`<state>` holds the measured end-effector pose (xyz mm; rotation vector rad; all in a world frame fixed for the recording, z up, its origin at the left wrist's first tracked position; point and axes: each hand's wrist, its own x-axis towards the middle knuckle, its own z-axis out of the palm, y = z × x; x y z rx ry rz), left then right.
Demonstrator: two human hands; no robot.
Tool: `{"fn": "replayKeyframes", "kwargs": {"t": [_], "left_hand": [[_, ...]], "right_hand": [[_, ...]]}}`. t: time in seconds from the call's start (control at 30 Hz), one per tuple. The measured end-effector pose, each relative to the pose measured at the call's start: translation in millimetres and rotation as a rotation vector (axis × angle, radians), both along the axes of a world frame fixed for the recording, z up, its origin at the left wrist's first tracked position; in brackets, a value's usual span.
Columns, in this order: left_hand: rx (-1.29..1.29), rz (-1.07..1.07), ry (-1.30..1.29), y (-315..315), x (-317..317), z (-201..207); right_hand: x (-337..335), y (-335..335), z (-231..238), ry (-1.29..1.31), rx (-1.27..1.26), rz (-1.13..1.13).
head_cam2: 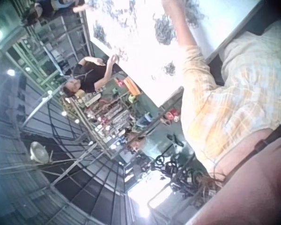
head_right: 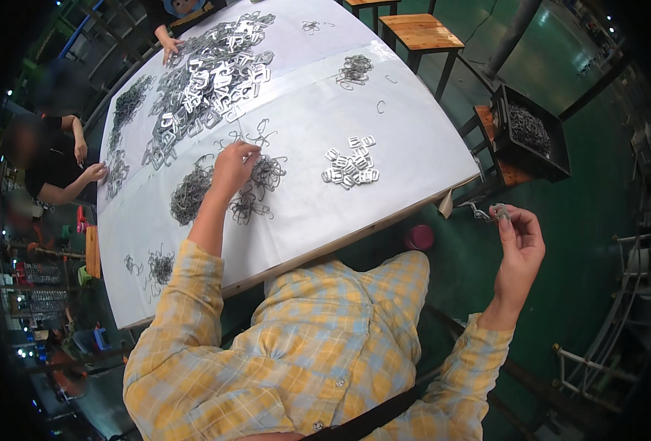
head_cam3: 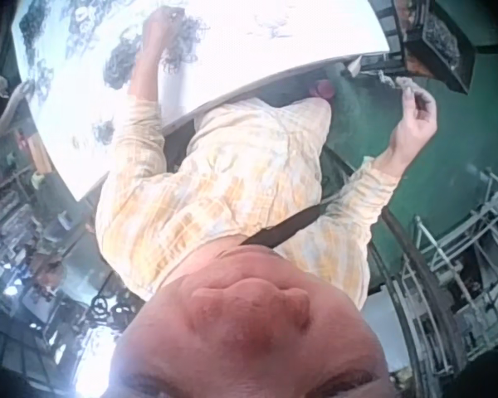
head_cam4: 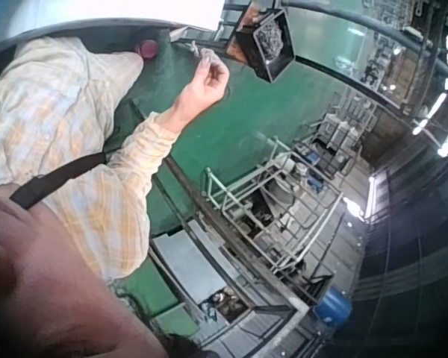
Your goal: The person sorts metal buckles and wire rings from a pile on a table, picking them up by hand and placing the buckles into a container.
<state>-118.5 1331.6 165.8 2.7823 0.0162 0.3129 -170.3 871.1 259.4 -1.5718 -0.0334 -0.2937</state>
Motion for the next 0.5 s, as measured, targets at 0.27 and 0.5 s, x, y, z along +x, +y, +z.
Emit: {"fn": "replayKeyframes", "kwargs": {"t": [0.27, 0.5], "left_hand": [[0.293, 0.246, 0.031, 21.6, 90.7, -32.8], [0.413, 0.191, 0.203, 5.0, 100.8, -9.1]], "right_hand": [[6.8, 24.2, 6.5, -0.016, -0.011, 0.076], [3.9, 58.7, 8.1, 0.016, -0.056, 0.138]]}}
